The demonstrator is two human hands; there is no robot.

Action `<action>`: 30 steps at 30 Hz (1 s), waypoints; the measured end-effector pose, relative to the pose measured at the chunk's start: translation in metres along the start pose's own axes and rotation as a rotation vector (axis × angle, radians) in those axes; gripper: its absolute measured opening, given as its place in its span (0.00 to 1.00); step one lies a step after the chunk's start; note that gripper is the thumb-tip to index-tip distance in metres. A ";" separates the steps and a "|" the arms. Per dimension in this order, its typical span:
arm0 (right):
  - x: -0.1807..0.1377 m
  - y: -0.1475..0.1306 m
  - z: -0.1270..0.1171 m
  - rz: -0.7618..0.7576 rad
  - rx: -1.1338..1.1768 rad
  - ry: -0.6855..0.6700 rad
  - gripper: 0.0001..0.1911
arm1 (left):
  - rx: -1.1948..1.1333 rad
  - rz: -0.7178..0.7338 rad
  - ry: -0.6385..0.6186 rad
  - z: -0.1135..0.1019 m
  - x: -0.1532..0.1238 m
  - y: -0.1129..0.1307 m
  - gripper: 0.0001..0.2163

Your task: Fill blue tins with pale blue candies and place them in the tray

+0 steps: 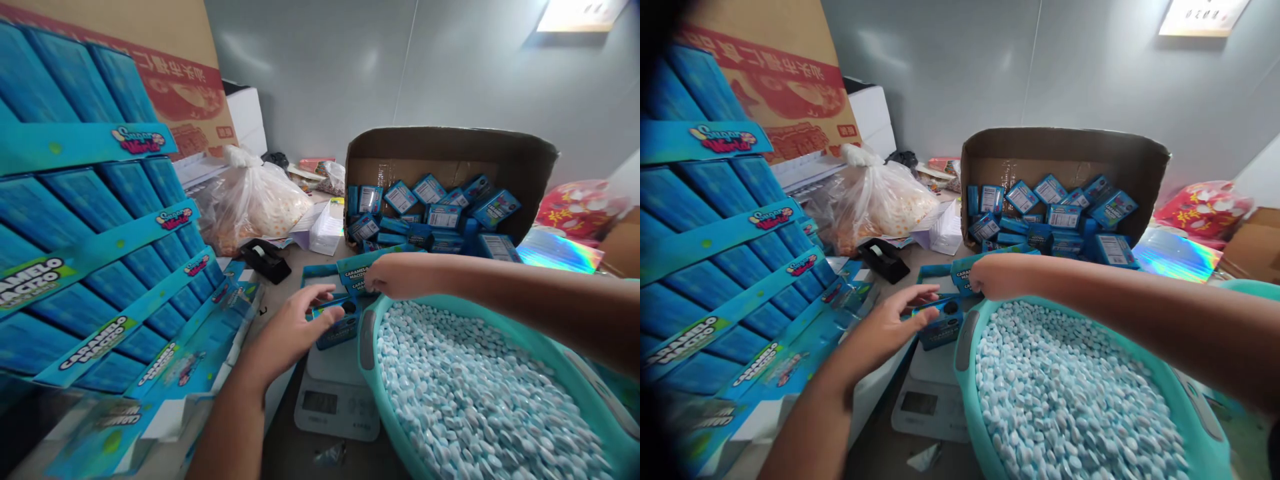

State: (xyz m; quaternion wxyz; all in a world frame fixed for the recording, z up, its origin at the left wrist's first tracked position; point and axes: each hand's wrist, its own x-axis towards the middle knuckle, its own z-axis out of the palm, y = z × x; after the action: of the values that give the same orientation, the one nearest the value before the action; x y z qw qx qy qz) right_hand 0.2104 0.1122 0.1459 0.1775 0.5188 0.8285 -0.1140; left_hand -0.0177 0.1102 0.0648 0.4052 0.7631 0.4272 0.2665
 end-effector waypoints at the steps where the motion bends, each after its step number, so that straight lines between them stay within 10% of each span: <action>1: 0.005 0.001 0.004 -0.004 0.011 -0.040 0.12 | 0.025 -0.001 -0.056 0.001 -0.001 0.002 0.23; 15: 0.086 0.005 0.037 0.020 0.097 -0.519 0.12 | 0.061 -0.022 -0.109 -0.014 -0.010 0.000 0.19; 24: 0.098 0.022 0.047 -0.024 0.160 -0.561 0.12 | 0.009 -0.088 -0.248 -0.026 -0.017 0.000 0.19; 30: 0.095 0.032 0.048 0.063 0.116 -0.305 0.10 | -0.020 -0.107 -0.310 -0.026 -0.023 0.000 0.19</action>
State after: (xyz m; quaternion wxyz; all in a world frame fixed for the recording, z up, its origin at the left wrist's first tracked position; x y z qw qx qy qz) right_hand 0.2097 0.1861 0.0629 0.2745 0.5307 0.7671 -0.2335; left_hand -0.0484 0.1008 0.0767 0.4876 0.7671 0.3969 0.1279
